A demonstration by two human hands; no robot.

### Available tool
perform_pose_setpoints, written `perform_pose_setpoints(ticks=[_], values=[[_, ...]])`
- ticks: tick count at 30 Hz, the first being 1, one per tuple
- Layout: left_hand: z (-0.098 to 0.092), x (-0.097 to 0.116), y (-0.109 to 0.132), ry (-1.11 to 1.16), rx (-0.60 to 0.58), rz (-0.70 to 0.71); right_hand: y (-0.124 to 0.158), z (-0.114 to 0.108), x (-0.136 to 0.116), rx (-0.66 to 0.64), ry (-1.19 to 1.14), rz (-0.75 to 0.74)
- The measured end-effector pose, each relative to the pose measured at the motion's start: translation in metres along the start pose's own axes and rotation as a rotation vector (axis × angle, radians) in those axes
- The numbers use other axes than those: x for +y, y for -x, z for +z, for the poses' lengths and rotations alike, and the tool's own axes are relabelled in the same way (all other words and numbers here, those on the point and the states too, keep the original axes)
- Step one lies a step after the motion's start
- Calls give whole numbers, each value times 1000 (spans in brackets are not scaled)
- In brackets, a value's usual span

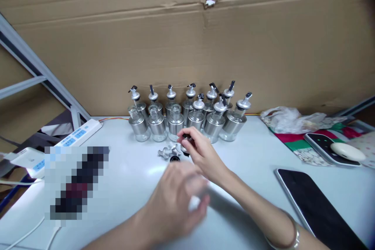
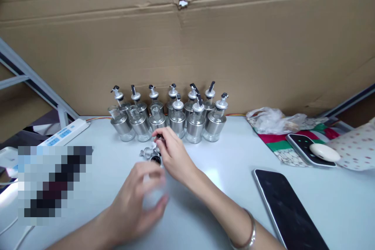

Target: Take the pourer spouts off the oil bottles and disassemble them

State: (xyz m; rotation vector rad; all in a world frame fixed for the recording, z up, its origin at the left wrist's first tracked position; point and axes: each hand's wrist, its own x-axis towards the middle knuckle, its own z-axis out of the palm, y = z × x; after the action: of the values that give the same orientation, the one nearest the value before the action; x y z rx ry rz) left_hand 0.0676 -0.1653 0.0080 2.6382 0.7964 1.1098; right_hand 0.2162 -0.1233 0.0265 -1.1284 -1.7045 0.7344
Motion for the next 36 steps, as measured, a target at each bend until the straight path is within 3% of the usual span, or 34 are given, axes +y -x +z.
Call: perform_pose_setpoints(ticks=[3, 9, 16, 23, 31, 36], values=[[13, -22, -4, -50, 78, -39, 22, 9, 14, 10, -187, 95], [21, -39, 1, 59, 13, -26, 47, 11, 19, 45, -164, 196], [17, -45, 5, 174, 0, -168, 45, -11, 25, -57, 228, -8], [18, -51, 4, 114, -54, -74, 45, -22, 28, -51, 340, -169], [7, -52, -4, 134, -220, 33, 51, -20, 28, -148, 351, -112], [3, -54, -4, 90, -275, 40, 53, -15, 30, -101, 524, -74]])
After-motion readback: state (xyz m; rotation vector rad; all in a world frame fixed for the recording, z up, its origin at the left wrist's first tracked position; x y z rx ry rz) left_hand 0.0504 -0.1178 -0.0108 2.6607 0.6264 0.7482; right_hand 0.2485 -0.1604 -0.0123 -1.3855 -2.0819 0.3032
